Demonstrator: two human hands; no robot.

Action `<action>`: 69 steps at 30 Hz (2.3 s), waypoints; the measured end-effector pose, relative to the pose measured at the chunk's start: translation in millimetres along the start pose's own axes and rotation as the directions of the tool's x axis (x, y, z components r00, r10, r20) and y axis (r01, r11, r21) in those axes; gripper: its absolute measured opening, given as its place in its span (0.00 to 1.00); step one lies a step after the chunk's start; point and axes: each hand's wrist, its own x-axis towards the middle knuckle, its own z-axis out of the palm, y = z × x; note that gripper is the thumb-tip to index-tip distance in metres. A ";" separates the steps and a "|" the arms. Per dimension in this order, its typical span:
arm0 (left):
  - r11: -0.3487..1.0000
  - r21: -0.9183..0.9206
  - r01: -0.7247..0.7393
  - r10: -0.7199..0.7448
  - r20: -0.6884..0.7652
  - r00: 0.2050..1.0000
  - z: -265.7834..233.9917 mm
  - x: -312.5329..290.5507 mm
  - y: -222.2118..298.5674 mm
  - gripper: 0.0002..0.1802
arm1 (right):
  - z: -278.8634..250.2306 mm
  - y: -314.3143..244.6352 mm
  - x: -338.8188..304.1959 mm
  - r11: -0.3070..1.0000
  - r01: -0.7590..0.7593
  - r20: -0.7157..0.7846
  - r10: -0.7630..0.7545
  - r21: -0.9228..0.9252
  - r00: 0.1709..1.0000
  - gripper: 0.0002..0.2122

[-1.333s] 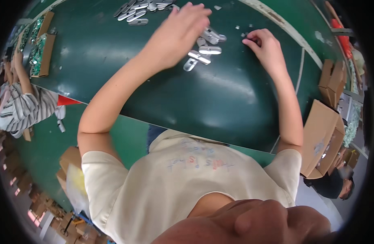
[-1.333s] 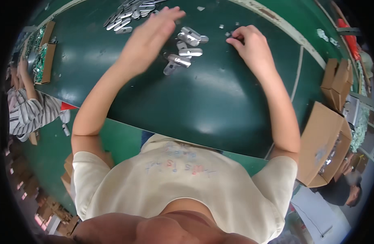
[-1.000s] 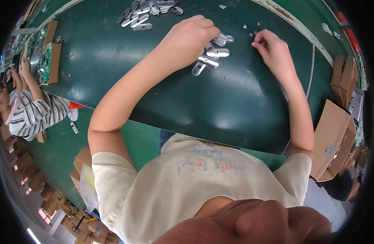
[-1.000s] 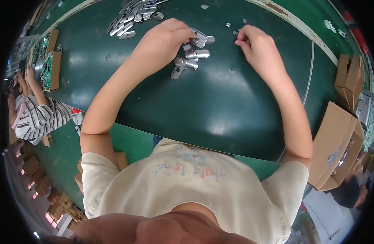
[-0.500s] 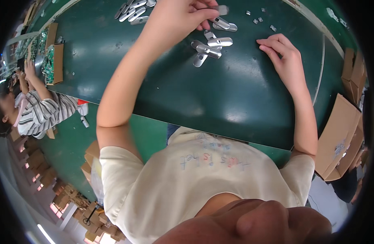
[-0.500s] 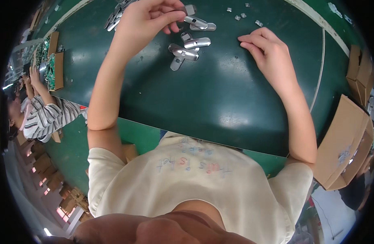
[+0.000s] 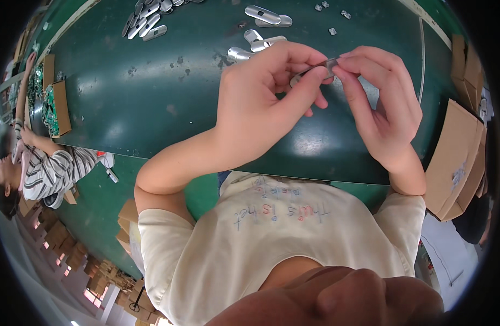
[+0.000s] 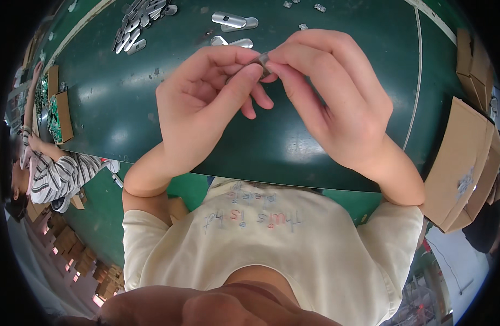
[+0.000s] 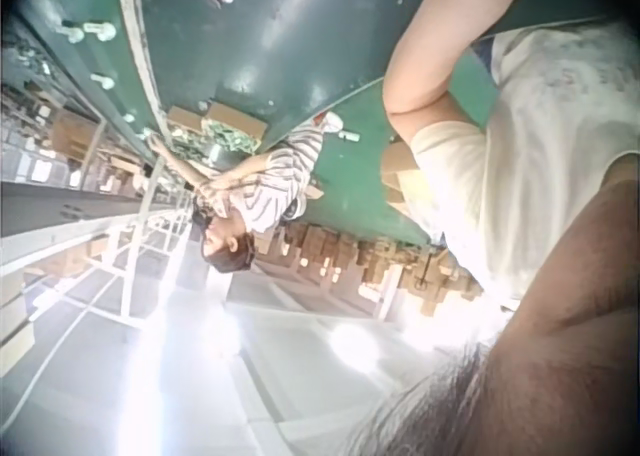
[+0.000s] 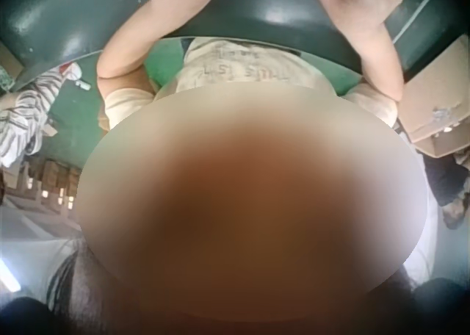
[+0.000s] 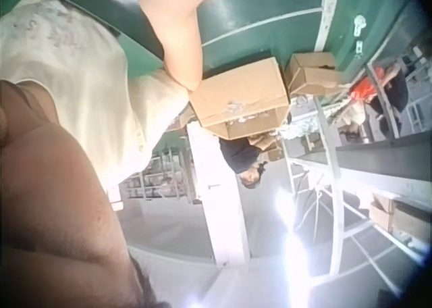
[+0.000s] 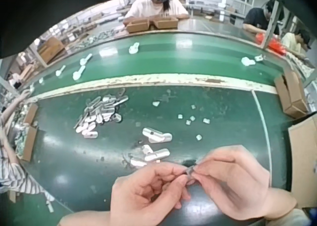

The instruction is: Assembling small metal and plastic components for a device on a factory assembly line.

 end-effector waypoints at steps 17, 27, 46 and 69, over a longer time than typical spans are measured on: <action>0.980 0.103 -0.171 0.172 0.005 0.985 3.2 -9.4 -7.6 0.10 | 3.8 7.3 -8.9 0.968 0.229 -0.019 -0.232 -0.099 0.973 0.13; 0.924 0.139 -0.356 0.351 0.062 0.934 1.8 -8.7 -20.8 0.11 | 17.2 15.0 -14.5 0.977 0.213 -0.115 -0.214 -0.018 0.970 0.14; 0.935 0.126 -0.332 0.337 -0.023 0.941 -0.3 -12.7 -20.5 0.11 | 2.2 11.3 -9.0 0.918 0.321 -0.021 -0.334 -0.234 0.942 0.14; 0.898 0.128 -0.422 0.415 0.073 0.907 -2.5 -13.9 -22.4 0.11 | -1.9 7.1 -7.5 0.841 0.405 0.079 -0.405 -0.358 0.911 0.09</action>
